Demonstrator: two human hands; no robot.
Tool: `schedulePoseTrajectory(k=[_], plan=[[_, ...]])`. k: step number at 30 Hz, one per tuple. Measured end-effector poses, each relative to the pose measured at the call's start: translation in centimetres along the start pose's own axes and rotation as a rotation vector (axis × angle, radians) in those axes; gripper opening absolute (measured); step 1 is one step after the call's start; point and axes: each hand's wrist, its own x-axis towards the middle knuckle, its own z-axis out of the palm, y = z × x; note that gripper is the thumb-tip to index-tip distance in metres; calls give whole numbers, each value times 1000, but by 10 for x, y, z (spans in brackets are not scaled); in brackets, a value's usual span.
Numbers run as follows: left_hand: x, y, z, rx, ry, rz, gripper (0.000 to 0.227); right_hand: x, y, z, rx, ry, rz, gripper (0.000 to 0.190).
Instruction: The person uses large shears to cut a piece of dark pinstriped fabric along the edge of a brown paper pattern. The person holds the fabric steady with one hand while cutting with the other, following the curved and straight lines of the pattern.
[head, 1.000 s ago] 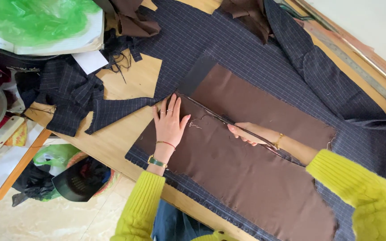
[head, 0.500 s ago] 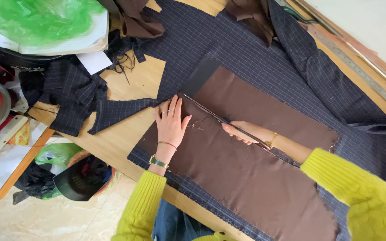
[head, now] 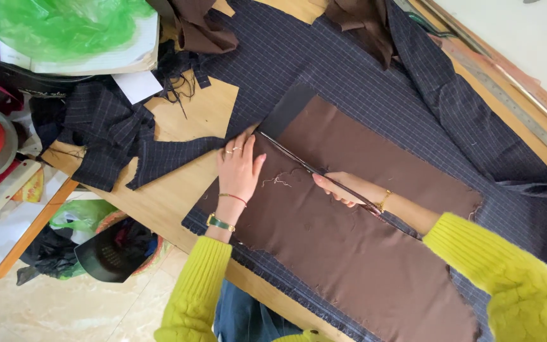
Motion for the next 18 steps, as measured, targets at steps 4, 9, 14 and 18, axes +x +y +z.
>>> schedulePoseTrajectory(k=[4, 9, 14, 18], plan=[[10, -19, 15, 5, 34, 2, 43, -7, -13, 0, -11, 8, -19, 64], [11, -22, 20, 31, 19, -4, 42, 0, -18, 4, 19, 22, -3, 61], [8, -20, 16, 10, 10, -26, 45, 8, -14, 5, 24, 21, -27, 61], [-3, -19, 15, 1, 70, -3, 52, -8, -28, 7, 78, -2, -8, 62]])
